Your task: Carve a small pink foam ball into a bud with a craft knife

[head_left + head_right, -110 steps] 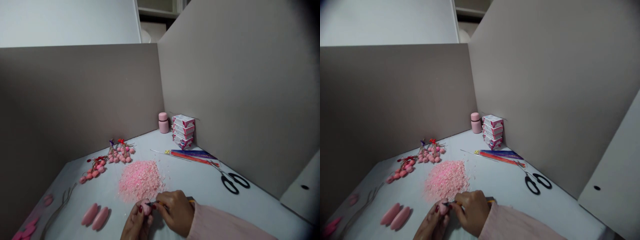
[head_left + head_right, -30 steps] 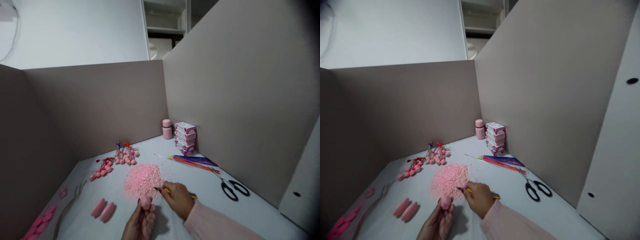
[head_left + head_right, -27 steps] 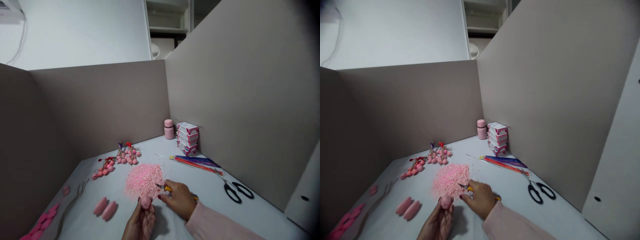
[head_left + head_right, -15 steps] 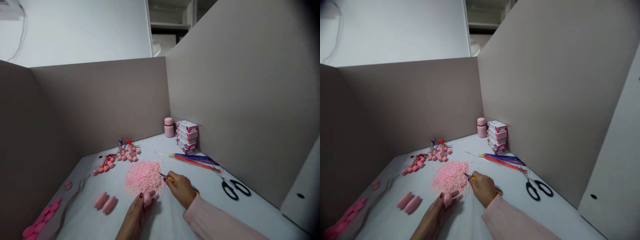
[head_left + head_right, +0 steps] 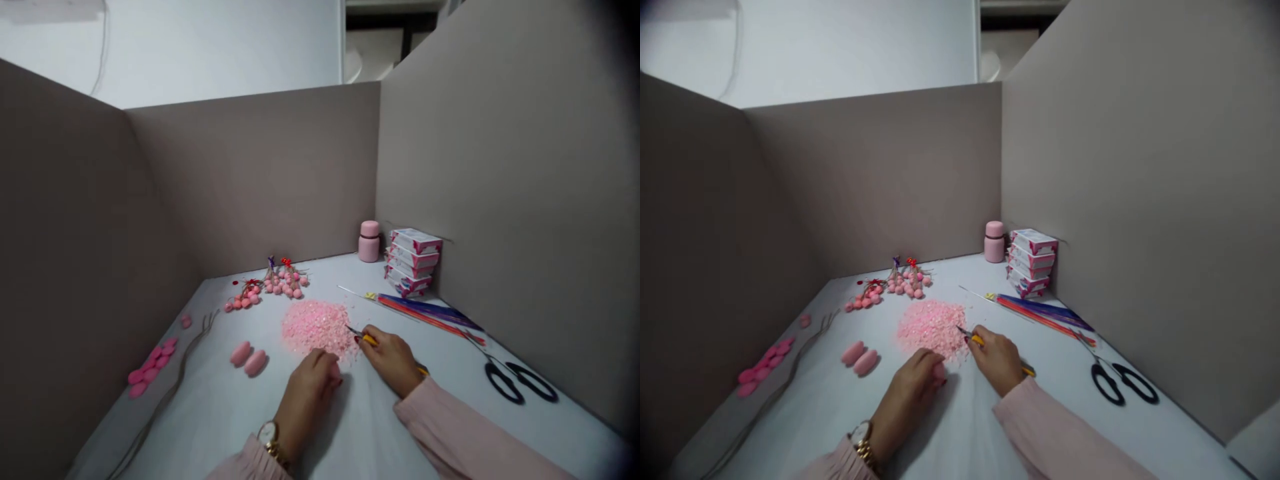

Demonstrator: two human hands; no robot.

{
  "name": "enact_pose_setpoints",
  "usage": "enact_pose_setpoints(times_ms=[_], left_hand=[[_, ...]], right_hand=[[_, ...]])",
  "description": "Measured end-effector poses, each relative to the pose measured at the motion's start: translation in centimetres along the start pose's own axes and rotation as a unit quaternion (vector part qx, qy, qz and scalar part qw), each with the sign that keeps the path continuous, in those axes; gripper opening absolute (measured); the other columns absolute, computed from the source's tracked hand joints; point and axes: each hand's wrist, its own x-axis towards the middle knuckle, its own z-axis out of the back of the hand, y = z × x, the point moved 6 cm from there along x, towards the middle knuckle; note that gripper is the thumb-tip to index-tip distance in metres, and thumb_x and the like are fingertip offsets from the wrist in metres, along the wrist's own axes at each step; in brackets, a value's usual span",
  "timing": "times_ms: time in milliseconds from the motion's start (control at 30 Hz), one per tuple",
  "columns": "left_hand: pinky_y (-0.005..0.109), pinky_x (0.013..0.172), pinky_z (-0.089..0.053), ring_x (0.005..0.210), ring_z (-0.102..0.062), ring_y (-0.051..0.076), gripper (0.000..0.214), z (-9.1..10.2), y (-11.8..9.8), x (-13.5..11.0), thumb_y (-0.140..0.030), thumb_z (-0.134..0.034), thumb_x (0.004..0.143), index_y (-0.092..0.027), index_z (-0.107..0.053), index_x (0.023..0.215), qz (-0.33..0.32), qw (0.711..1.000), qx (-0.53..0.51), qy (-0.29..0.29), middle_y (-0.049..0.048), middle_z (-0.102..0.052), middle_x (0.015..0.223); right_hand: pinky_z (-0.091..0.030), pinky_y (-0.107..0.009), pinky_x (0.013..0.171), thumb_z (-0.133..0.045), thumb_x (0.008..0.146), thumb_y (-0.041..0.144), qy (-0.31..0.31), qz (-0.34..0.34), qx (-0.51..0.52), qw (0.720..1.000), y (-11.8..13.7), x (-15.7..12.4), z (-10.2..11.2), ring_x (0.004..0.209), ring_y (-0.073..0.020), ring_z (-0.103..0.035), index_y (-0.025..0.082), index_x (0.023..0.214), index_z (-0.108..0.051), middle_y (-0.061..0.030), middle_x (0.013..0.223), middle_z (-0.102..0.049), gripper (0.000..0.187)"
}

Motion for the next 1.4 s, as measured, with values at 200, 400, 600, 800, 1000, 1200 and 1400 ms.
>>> enact_pose_setpoints(times_ms=[200,400,600,800,1000,1200,1400], left_hand=[[0.036,0.068,-0.047,0.077,-0.058,0.024,0.018,-2.2,-1.7,0.6,-0.005,-0.047,0.082,-0.016,-0.06,0.087,-0.071,0.975,0.202,0.057,0.0092,-0.064,0.085],[0.036,0.068,-0.048,0.078,-0.057,0.024,0.018,-3.2,-2.1,0.3,-0.006,-0.042,0.086,-0.016,-0.056,0.091,-0.121,0.948,0.285,0.072,0.0084,-0.063,0.088],[0.034,0.066,-0.047,0.076,-0.055,0.023,0.015,-3.4,-2.0,0.1,-0.009,-0.043,0.087,-0.016,-0.055,0.09,-0.139,0.94,0.304,0.063,0.0069,-0.061,0.087],[0.035,0.066,-0.046,0.076,-0.056,0.024,0.015,-3.4,-2.5,0.0,-0.007,-0.043,0.086,-0.016,-0.055,0.09,-0.159,0.937,0.305,0.055,0.0078,-0.062,0.086],[0.035,0.065,-0.046,0.076,-0.055,0.023,0.018,-3.6,-2.4,-0.2,-0.006,-0.039,0.087,-0.015,-0.053,0.092,-0.154,0.942,0.296,0.045,0.0089,-0.06,0.088],[0.036,0.065,-0.046,0.076,-0.053,0.024,0.017,-3.8,-2.3,-0.3,-0.007,-0.04,0.087,-0.014,-0.053,0.095,-0.142,0.945,0.287,0.062,0.0095,-0.06,0.09],[0.037,0.066,-0.048,0.078,-0.053,0.025,0.019,-3.7,-2.5,-0.3,-0.009,-0.038,0.088,-0.013,-0.054,0.098,-0.136,0.947,0.281,0.082,0.011,-0.061,0.095]], right_hand=[[-0.029,-0.023,0.052,-0.045,0.084,0.032,0.006,0.005,-0.011,1.0,0.1,0.0,-0.2,0.061,-0.0185,-0.062,0.024,0.077,-0.06,0.0014,0.062,-0.065,0.018],[-0.029,-0.023,0.051,-0.044,0.084,0.033,0.006,0.007,-0.018,1.0,0.1,0.0,-0.3,0.06,-0.018,-0.061,0.024,0.076,-0.06,0.0019,0.06,-0.065,0.019],[-0.028,-0.023,0.051,-0.047,0.084,0.033,0.0,-0.002,-0.038,0.999,-0.2,0.2,-0.5,0.061,-0.0178,-0.061,0.025,0.075,-0.06,0.0018,0.061,-0.065,0.018],[-0.027,-0.022,0.051,-0.046,0.084,0.029,-0.024,-0.015,-0.062,0.998,-0.2,0.3,-0.5,0.063,-0.0169,-0.061,0.024,0.077,-0.061,0.0009,0.064,-0.066,0.017],[-0.028,-0.022,0.051,-0.047,0.084,0.03,-0.02,-0.009,-0.055,0.998,-0.1,0.4,-0.7,0.062,-0.0169,-0.062,0.024,0.076,-0.061,0.0013,0.064,-0.067,0.017],[-0.032,-0.023,0.052,-0.047,0.082,0.033,0.006,0.007,-0.015,1.0,-0.1,0.4,-0.9,0.061,-0.0179,-0.062,0.024,0.074,-0.06,0.0015,0.062,-0.066,0.018],[-0.033,-0.023,0.05,-0.047,0.079,0.036,0.014,0.01,0.026,1.0,0.0,0.2,-0.8,0.054,-0.0167,-0.059,0.024,0.071,-0.06,0.0017,0.059,-0.065,0.019]])
